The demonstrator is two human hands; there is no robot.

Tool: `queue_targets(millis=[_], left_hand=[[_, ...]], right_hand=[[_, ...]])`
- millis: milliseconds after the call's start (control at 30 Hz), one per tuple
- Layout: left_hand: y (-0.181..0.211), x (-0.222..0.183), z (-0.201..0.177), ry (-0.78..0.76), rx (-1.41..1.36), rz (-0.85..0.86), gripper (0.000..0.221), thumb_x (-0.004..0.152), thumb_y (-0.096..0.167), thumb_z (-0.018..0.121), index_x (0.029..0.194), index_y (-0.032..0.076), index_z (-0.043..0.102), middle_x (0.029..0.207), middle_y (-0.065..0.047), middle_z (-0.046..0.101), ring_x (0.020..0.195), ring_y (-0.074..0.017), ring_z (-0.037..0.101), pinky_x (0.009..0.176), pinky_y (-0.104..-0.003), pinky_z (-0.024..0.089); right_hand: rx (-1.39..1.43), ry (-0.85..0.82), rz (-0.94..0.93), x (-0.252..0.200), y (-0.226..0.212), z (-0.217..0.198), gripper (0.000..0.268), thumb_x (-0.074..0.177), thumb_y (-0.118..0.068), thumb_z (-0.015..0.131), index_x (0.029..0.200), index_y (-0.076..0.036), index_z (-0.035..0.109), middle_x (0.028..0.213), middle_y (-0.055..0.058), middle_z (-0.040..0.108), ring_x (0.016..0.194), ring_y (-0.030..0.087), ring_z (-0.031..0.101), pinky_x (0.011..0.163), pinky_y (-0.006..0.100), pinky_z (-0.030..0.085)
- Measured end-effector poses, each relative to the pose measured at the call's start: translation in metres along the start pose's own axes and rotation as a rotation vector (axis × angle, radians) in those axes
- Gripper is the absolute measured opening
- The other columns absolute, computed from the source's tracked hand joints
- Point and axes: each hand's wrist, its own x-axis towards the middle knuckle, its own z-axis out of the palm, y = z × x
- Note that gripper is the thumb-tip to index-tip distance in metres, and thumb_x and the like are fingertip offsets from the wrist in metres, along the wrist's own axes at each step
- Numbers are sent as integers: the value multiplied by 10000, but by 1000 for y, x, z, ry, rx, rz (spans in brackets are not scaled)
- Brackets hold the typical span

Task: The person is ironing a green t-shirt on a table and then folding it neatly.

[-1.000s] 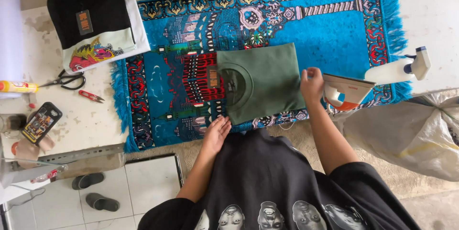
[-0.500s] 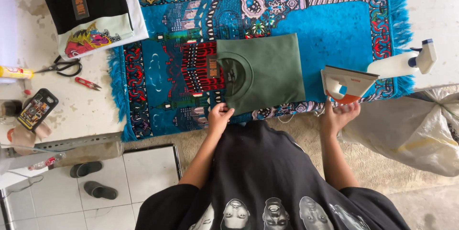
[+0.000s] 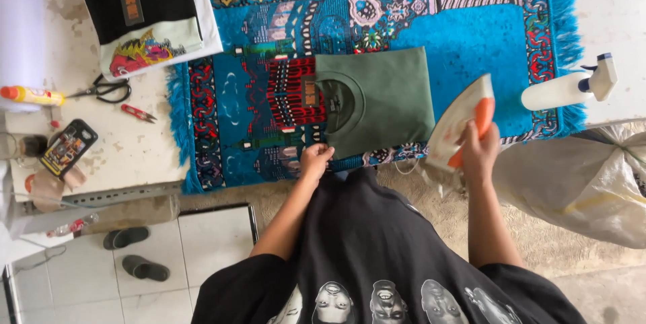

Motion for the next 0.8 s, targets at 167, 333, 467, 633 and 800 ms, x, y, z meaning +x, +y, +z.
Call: queue_targets(millis=[167, 333, 467, 633, 800], left_hand=[[-3, 11, -6, -86, 41, -44, 307, 822, 230, 843, 1042, 38, 749, 778, -85, 742, 612, -134, 712, 530, -223, 582], [23, 1, -10, -115, 28, -117, 304, 826, 188, 827, 1055, 6, 748, 819, -104, 755, 666, -153, 741, 589, -229, 580], [20, -6, -22, -184, 110, -104, 267, 790, 149, 801, 1019, 16, 767, 784, -120, 756, 634, -185, 738, 561, -267, 578], [30, 8, -24, -293, 165, -71, 251, 809, 33, 751, 1048, -44, 749, 830, -200, 755, 687, -243, 761, 578, -269, 593], [45, 9, -28, -343, 175, -172, 228, 804, 68, 750, 1018, -11, 749, 756, -151, 758, 640, -229, 759, 557, -261, 615]], right_hand=[[128, -287, 272, -46, -42, 71, 218, 1072, -190, 518, 1215, -27, 533, 669, 190, 596, 468, 292, 634, 429, 404, 529], [-118, -416, 144, -49, -90, 154, 251, 1057, -179, 519, 1262, -53, 594, 581, 161, 627, 417, 274, 643, 406, 387, 533], [-413, -491, 124, -86, -66, 179, 286, 1071, -330, 455, 1143, -56, 496, 731, 254, 647, 657, 416, 655, 594, 528, 513], [-633, -436, 70, -124, -56, 174, 340, 1078, -359, 434, 1209, -46, 457, 866, 360, 657, 883, 585, 664, 758, 669, 503], [-501, -271, 146, -72, -93, 194, 304, 1080, -352, 464, 1055, -49, 489, 729, 335, 631, 776, 581, 654, 718, 639, 474]])
